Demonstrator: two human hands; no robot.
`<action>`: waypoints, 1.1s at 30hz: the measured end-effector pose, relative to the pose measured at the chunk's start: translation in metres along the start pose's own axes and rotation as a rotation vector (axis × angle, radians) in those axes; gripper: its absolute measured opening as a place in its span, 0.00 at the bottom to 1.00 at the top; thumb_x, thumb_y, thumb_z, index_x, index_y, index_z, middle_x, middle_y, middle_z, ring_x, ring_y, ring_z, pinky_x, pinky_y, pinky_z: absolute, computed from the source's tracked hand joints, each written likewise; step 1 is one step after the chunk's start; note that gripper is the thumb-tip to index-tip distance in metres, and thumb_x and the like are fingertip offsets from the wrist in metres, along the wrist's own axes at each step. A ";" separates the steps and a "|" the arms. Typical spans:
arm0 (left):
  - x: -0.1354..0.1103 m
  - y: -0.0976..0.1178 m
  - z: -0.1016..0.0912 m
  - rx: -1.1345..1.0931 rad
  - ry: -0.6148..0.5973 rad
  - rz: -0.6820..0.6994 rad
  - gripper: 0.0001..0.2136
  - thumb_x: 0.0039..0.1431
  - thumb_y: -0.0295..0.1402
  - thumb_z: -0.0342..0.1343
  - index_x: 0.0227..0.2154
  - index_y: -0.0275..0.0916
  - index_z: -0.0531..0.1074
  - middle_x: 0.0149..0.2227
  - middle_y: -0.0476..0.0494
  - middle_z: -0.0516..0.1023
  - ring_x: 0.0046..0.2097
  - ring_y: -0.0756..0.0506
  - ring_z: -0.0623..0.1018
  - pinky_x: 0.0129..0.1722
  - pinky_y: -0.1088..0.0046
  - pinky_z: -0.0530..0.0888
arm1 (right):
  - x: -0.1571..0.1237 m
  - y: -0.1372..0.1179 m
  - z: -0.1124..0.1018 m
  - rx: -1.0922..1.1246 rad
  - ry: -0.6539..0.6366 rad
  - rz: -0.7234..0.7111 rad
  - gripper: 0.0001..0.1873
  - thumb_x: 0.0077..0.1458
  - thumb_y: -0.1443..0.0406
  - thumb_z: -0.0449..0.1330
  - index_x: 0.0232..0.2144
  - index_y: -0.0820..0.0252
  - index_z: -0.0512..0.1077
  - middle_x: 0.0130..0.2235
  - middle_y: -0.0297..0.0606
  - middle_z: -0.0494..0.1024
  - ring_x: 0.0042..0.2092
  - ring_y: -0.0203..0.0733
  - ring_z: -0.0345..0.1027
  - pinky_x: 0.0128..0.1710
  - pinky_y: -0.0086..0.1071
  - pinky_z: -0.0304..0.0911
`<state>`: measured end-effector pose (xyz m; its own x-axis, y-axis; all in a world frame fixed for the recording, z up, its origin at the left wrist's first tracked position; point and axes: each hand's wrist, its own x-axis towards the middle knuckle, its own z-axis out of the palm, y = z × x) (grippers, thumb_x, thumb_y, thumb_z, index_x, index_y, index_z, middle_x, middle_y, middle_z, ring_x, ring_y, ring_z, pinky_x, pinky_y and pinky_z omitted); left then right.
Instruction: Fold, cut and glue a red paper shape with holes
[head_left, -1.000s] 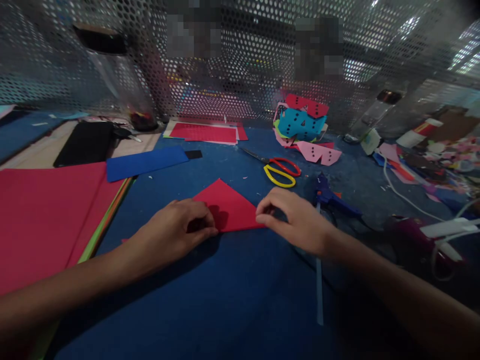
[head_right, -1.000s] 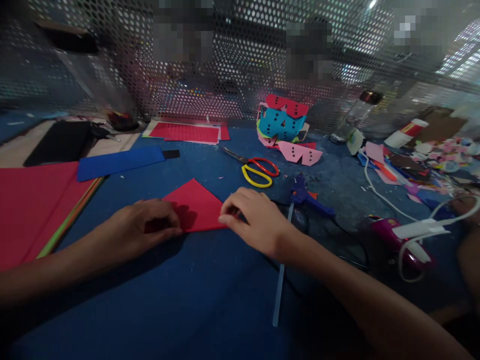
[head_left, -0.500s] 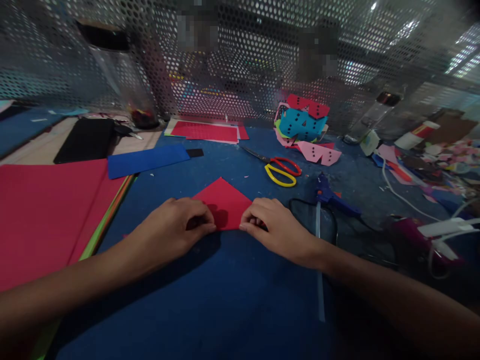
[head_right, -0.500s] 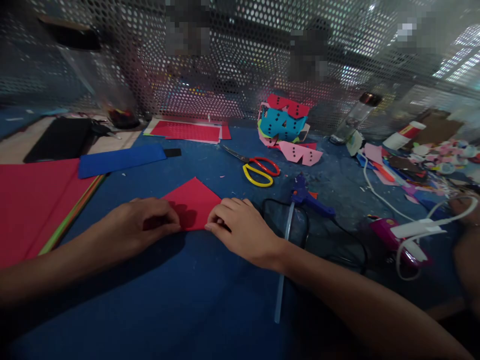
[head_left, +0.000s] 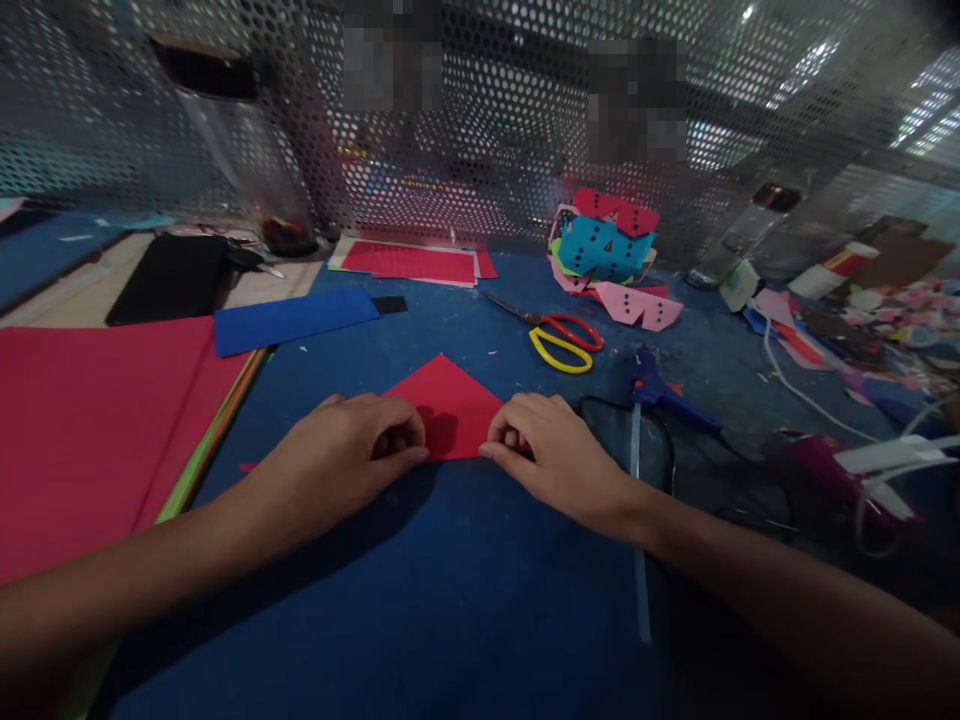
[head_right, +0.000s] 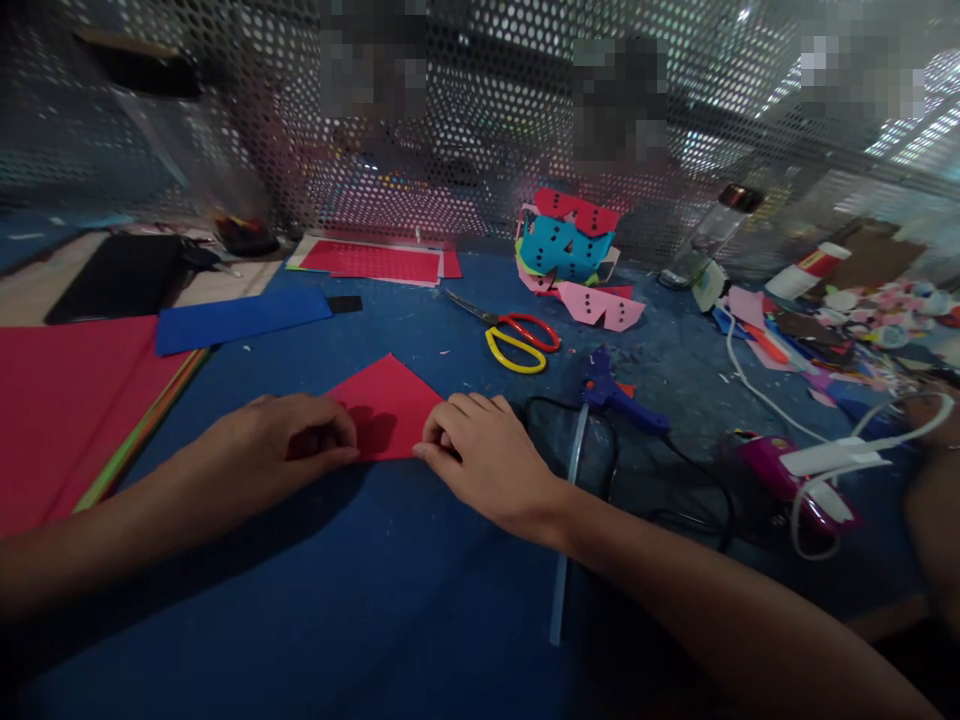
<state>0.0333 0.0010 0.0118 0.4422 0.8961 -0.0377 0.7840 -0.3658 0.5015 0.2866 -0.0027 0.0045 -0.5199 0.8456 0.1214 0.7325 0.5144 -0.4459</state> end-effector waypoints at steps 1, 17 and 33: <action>0.000 0.000 0.000 0.005 -0.006 0.000 0.07 0.63 0.38 0.56 0.34 0.42 0.76 0.31 0.48 0.79 0.32 0.46 0.75 0.35 0.68 0.65 | 0.000 0.000 0.000 -0.004 -0.001 0.001 0.08 0.63 0.61 0.62 0.33 0.57 0.71 0.36 0.33 0.75 0.40 0.38 0.65 0.42 0.35 0.50; -0.006 -0.010 0.016 0.178 0.087 0.486 0.17 0.70 0.26 0.45 0.52 0.50 0.73 0.46 0.46 0.76 0.45 0.45 0.75 0.45 0.66 0.66 | 0.000 0.001 -0.001 -0.022 0.027 -0.010 0.08 0.61 0.60 0.63 0.33 0.57 0.70 0.38 0.33 0.75 0.41 0.39 0.65 0.43 0.36 0.51; -0.006 -0.002 0.015 0.471 0.093 0.591 0.23 0.62 0.21 0.49 0.56 0.50 0.71 0.44 0.42 0.75 0.41 0.41 0.74 0.43 0.62 0.69 | -0.001 -0.001 0.000 -0.065 0.016 -0.020 0.03 0.60 0.64 0.61 0.34 0.56 0.69 0.39 0.34 0.74 0.43 0.41 0.65 0.44 0.37 0.51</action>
<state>0.0351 -0.0075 -0.0021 0.8238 0.5280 0.2062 0.5409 -0.8410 -0.0073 0.2861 -0.0042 0.0048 -0.5277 0.8371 0.1442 0.7495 0.5387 -0.3848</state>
